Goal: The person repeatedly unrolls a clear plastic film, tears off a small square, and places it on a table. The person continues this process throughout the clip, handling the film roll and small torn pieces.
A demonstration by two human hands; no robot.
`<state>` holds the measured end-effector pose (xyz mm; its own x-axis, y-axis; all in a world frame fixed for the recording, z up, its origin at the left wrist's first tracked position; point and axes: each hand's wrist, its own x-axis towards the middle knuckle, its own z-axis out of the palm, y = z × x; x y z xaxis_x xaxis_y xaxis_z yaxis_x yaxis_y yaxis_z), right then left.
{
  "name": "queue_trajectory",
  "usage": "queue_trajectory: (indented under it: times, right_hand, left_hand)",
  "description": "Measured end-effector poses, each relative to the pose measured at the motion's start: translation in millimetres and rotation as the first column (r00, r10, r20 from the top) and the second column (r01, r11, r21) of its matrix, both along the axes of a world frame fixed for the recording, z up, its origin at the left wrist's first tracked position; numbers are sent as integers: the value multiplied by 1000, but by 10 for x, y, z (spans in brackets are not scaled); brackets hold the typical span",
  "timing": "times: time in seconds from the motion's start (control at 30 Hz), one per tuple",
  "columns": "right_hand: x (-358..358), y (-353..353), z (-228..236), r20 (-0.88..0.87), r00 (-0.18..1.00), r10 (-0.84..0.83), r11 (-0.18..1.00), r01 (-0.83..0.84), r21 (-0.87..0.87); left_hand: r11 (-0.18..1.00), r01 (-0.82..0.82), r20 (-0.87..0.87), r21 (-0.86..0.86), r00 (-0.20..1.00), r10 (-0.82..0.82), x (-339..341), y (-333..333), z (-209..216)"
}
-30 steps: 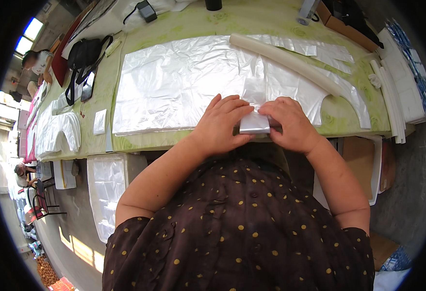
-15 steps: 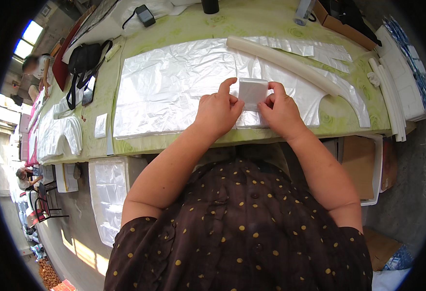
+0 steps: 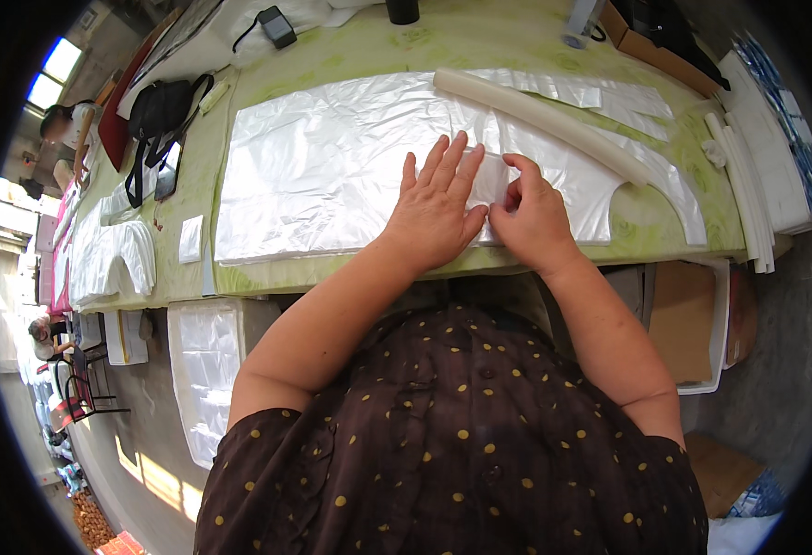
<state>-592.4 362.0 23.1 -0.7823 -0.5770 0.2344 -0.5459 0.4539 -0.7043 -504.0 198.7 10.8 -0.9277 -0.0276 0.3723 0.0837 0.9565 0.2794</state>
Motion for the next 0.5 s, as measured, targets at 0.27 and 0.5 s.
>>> queue_trajectory:
  times: [0.27,0.5]
  right_hand:
    - [2,133,-73,-19,995,102,985,-104,-140]
    - [10,120,-65,-143,981,129,987,-141,-72]
  left_hand:
    - [908,-208,234,364,964,128,201,-97,240]
    - [977,-93,147,192,987,65,157,-122,177]
